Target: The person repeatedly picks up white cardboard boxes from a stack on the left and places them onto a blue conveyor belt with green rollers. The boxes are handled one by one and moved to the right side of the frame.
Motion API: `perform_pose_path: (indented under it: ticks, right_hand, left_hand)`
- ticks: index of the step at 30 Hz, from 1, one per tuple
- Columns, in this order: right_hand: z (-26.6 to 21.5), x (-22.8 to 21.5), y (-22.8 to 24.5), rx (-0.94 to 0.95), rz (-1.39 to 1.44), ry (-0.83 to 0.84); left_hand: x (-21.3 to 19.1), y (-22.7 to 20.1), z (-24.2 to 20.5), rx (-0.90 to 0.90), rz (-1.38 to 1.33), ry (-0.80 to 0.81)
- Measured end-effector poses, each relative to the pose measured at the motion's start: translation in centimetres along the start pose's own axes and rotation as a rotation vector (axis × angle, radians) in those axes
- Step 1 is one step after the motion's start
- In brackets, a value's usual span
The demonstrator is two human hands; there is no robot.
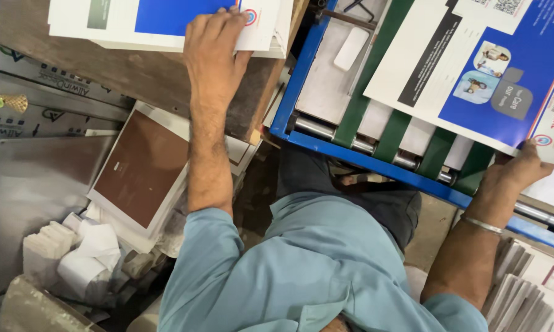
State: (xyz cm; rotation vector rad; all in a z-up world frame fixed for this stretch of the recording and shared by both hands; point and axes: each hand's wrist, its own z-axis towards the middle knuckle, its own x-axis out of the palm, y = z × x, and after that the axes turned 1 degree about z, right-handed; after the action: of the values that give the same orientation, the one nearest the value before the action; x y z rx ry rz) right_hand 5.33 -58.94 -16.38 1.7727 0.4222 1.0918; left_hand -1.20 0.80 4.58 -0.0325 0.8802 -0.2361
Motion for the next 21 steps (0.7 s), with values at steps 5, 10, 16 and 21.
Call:
perform_pose_path:
  ticks: [5, 10, 16, 21]
  right_hand:
    - [-3.1, -3.2, -0.4, 0.046, -0.061, -0.042]
    - [-7.7, -5.1, 0.1, 0.108, 0.006, 0.0]
    - [-8.4, -2.8, -0.1, 0.075, 0.051, 0.1]
    - [-4.9, 0.8, -0.8, 0.079, 0.034, -0.036]
  left_hand:
    - [2.4, -0.2, -0.6, 0.12, 0.093, -0.227]
    - [4.1, 0.2, -1.0, 0.086, 0.274, -0.288]
    - [4.2, 0.3, -2.1, 0.039, 0.215, -0.254]
    - [4.2, 0.3, -2.3, 0.023, 0.224, -0.251]
